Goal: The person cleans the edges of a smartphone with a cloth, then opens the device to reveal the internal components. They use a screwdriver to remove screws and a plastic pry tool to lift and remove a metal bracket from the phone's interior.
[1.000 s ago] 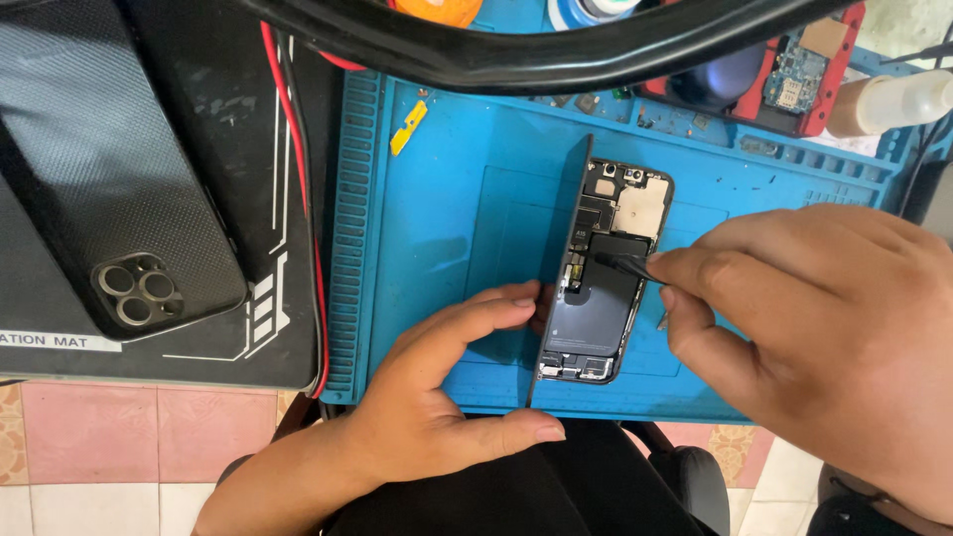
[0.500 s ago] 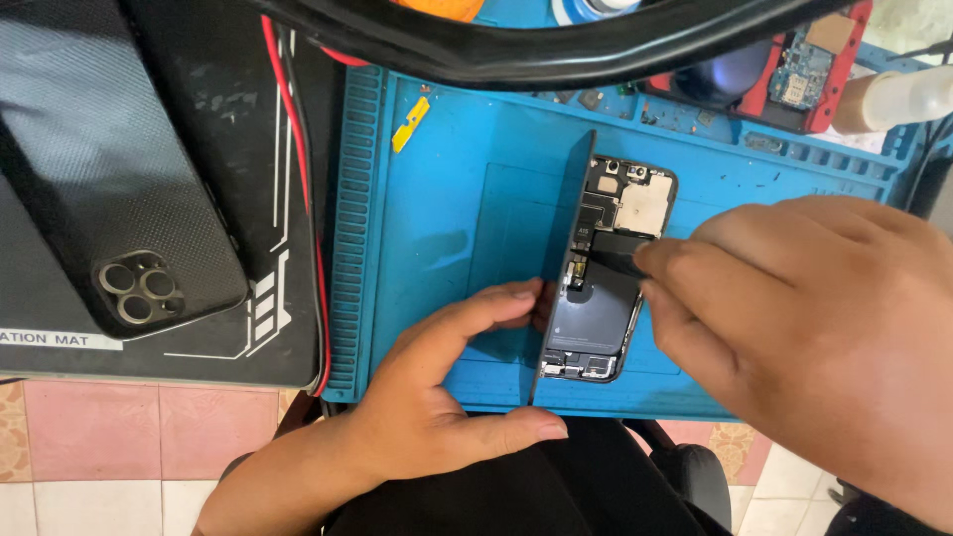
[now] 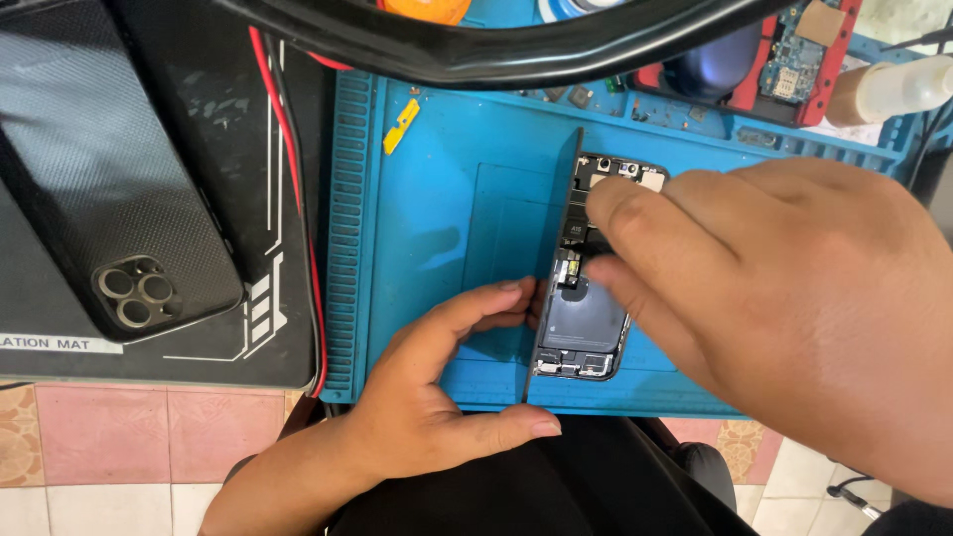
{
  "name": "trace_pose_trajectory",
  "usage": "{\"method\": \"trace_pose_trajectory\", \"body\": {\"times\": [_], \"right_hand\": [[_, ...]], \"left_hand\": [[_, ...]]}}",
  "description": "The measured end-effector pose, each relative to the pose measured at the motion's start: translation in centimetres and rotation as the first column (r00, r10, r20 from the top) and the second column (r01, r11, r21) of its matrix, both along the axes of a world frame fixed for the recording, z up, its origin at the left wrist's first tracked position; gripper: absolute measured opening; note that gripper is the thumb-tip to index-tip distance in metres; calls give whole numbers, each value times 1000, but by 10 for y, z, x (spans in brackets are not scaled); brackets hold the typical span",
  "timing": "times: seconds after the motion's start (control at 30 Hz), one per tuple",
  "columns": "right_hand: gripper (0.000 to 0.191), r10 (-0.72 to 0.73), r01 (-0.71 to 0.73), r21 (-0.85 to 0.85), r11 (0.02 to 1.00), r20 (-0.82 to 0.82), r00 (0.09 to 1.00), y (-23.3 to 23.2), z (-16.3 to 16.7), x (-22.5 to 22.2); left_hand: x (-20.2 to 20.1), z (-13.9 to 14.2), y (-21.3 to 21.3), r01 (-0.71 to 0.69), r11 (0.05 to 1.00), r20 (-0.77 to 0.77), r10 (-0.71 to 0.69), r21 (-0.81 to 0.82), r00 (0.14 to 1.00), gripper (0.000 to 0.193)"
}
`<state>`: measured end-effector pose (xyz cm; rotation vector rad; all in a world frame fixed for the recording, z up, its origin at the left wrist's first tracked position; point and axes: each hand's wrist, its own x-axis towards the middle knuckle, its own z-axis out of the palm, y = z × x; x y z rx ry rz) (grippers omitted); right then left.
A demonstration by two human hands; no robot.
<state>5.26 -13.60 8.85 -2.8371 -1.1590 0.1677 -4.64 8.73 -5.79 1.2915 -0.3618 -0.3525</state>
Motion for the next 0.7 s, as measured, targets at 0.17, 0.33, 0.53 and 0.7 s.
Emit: {"method": "trace_pose_trajectory", "body": {"times": [0.17, 0.33, 0.53, 0.7], "right_hand": [[38, 26, -24, -58, 998, 25, 999, 0, 1, -1], [35, 45, -44, 17, 999, -24, 999, 2, -1, 1], [37, 60, -60, -3, 998, 11, 998, 4, 1, 3], [33, -18, 19, 16, 1000, -32, 999, -13, -2, -5]], "left_hand": [[0, -2, -1, -5, 1000, 3, 5, -8, 1000, 88], [-2, -3, -1, -9, 1000, -12, 8, -22, 1000, 88], [-4, -7, -1, 4, 998, -27, -6, -65, 1000, 87], [-3, -8, -1, 16, 996, -11, -17, -92, 1000, 84]]}}
